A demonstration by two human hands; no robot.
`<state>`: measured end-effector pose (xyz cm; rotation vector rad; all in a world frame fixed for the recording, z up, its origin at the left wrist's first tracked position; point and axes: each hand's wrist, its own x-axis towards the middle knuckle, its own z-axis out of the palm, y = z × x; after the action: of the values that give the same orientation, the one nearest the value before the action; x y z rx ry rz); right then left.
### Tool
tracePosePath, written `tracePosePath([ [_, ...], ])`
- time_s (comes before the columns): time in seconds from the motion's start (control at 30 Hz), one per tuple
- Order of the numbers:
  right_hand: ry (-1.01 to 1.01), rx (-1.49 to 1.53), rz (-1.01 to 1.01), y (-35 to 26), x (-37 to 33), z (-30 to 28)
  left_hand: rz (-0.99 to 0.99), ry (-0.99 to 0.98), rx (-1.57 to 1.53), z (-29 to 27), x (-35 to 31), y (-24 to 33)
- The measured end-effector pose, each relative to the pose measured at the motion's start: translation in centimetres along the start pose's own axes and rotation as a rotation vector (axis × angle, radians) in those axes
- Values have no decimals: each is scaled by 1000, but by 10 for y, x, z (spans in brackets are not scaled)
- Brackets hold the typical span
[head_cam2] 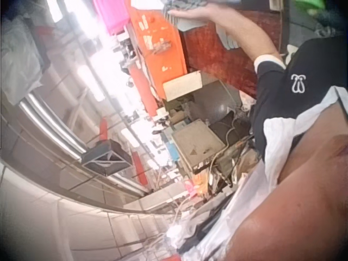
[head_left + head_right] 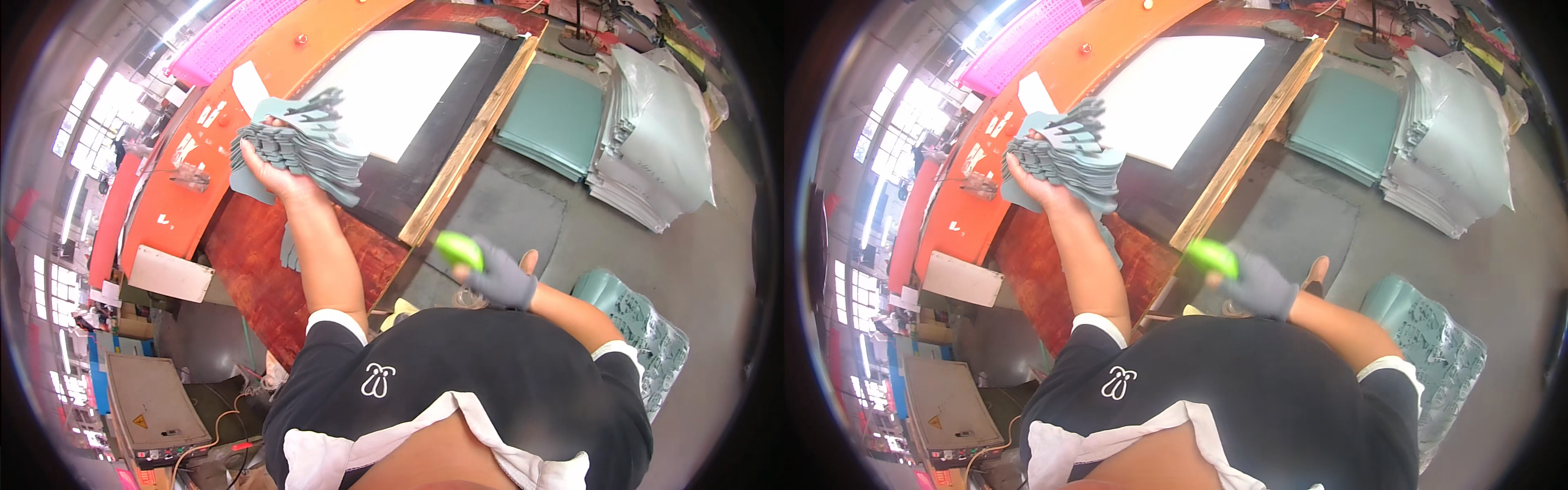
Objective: The person repeatedly picks up light-blue foam cutouts from a workbench, aligns them into neat stacks, and places the stacks on the floor. The person also uses a green spray bottle to mist the workbench surface and wipes it with a cloth between handling the cutouts.
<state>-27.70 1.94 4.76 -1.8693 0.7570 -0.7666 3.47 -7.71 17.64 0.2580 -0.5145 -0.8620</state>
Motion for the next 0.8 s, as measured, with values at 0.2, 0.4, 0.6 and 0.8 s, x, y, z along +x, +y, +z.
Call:
tracePosePath([
  [0.2, 676, 264, 607, 90, 35, -59, 31, 202, 236, -37, -21, -12],
  [0.4, 382, 26, 444, 103, 23, -16, -427, 114, 24, -77, -63, -12],
  [0.6, 738, 113, 478, 119, 76, -91, -521, -9, 37, -96, -95, 4],
  [0.8, 576, 102, 431, 124, 84, -108, -411, -41, 79, -106, -126, 30],
])
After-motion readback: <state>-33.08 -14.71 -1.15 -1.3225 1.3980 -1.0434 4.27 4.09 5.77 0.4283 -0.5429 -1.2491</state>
